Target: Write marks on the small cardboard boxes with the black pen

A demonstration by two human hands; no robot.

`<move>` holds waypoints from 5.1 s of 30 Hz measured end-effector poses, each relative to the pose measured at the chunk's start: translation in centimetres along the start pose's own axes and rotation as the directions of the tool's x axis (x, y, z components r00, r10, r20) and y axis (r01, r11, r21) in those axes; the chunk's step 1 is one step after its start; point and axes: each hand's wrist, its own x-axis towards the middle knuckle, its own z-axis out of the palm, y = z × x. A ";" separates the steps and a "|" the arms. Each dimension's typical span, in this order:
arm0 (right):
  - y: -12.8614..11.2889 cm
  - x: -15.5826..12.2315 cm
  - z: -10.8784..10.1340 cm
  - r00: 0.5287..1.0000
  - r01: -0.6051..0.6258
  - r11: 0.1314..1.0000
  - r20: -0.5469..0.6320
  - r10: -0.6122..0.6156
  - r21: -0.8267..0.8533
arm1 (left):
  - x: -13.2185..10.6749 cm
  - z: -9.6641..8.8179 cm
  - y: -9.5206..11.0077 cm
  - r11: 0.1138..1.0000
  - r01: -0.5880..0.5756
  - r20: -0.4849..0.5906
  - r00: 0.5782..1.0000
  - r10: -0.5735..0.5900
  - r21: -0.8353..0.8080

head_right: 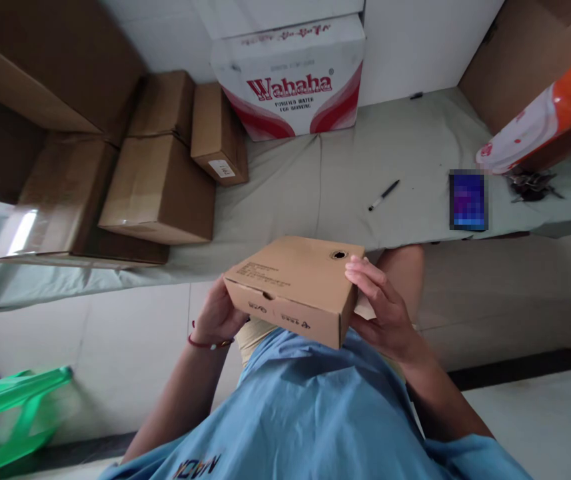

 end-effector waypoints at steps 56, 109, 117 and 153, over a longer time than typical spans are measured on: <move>6.1 13.9 7.9 0.752 -0.472 0.622 -0.083 0.654 0.625 | 6.2 8.6 -2.7 -0.539 -0.465 0.709 0.530 0.465 0.702; 6.2 11.5 8.6 0.830 -0.504 0.864 -0.292 0.476 -0.025 | 5.8 8.4 -3.0 -0.455 -0.520 0.690 0.579 0.434 0.723; 6.0 11.6 8.6 0.831 -0.508 0.860 -0.288 0.475 -0.048 | 5.9 8.4 -2.9 -0.441 -0.523 0.684 0.584 0.438 0.729; 7.1 10.8 9.0 0.731 -0.465 0.874 -0.497 0.467 0.138 | 5.9 8.0 -3.4 -0.495 -0.515 0.713 0.537 0.450 0.700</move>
